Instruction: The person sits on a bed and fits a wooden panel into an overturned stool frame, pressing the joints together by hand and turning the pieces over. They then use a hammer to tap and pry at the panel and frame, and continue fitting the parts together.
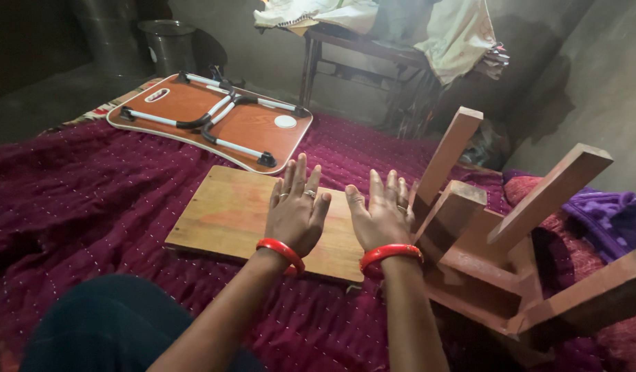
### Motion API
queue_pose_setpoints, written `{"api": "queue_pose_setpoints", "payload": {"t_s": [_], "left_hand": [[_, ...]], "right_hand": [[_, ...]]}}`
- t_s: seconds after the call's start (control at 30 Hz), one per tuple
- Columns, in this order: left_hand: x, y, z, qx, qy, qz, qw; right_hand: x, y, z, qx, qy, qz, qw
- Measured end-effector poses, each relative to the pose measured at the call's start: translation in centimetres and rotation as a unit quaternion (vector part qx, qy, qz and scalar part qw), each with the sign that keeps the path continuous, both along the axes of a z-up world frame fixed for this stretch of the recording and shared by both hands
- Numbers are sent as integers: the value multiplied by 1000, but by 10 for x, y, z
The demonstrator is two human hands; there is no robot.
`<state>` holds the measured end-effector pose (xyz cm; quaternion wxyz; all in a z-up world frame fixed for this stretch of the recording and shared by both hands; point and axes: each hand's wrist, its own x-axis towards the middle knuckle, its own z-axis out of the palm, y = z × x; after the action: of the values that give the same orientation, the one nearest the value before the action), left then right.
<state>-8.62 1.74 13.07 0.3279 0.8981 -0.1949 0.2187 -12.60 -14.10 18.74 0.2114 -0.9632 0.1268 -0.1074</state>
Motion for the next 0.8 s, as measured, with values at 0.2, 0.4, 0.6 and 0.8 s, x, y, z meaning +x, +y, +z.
{"api": "queue_pose_setpoints", "payload": {"t_s": [0.2,0.4,0.6,0.8], "left_hand": [[1,-1,0,-10,-15,-6,1000],[0,-4,2,-8,35,-12,999],[-2,-6,-2,75,-61,-14,995],[2,-21,-17,-346,219,-290,865]], "right_hand": [[1,1,0,3,-15,10,1000],[8,3,-3,8,-28,25,999],[13,0,-18,66,-32,51,996],[13,10,-13,385,-40,185,903]]}}
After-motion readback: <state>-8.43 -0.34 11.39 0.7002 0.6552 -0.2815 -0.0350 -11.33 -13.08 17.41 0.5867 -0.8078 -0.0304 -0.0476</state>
